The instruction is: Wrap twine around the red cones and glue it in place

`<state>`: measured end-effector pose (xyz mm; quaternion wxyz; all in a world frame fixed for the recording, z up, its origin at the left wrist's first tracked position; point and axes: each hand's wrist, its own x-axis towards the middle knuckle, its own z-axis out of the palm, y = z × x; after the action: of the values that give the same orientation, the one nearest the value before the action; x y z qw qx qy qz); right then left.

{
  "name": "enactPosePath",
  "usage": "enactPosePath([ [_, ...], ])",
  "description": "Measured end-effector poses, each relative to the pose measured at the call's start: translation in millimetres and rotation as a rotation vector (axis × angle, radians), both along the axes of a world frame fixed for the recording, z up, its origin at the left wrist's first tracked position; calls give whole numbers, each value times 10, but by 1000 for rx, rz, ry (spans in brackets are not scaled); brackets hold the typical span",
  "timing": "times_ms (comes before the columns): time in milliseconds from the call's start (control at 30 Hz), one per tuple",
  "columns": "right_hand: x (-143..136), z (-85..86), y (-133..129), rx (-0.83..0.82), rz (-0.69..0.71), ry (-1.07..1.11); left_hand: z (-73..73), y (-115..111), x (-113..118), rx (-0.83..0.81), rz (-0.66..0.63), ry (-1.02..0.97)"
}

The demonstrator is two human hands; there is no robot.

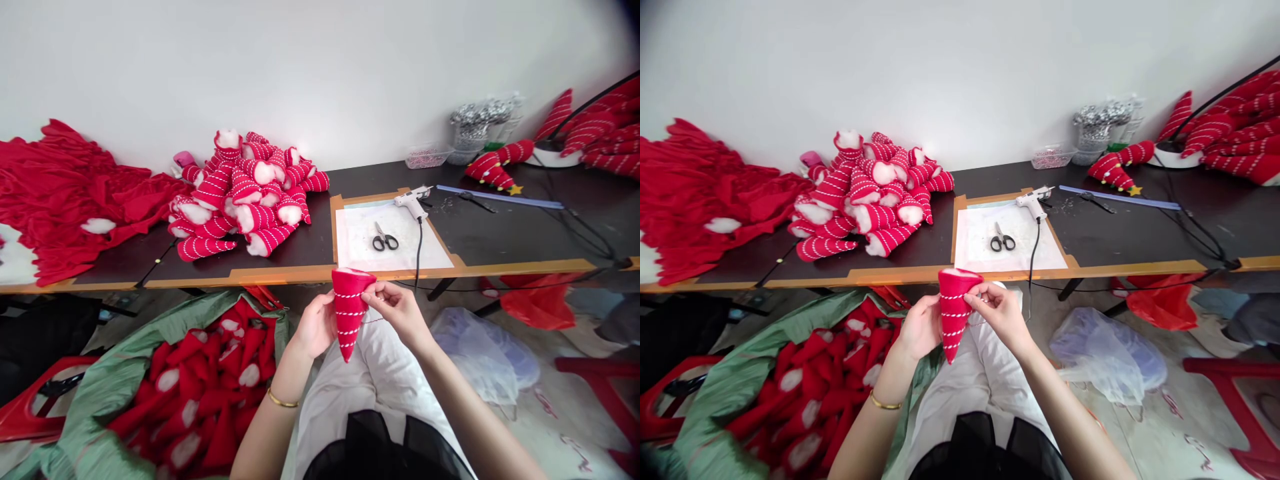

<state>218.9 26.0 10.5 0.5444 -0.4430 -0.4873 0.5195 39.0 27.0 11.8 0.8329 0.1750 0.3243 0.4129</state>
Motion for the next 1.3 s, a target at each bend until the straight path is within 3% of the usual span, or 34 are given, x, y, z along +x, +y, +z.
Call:
enactPosePath([
  [233, -66, -34, -60, 35, 120, -59, -23, -66, 58, 345, 38, 249],
  [467, 40, 33, -15, -4, 58, -69, -34, -49, -44, 212, 113, 271],
  [667, 43, 48, -6, -5, 49, -25, -66, -60, -143, 98, -14, 187],
  [967, 35, 45, 11, -28, 90, 99, -174, -33, -157, 64, -178, -153],
  [1067, 36, 67, 6, -23, 86, 58, -190, -32, -135, 69, -225, -121],
  [1300, -17, -3, -1, 35, -45, -64, -44, -99, 67, 410, 139, 384],
])
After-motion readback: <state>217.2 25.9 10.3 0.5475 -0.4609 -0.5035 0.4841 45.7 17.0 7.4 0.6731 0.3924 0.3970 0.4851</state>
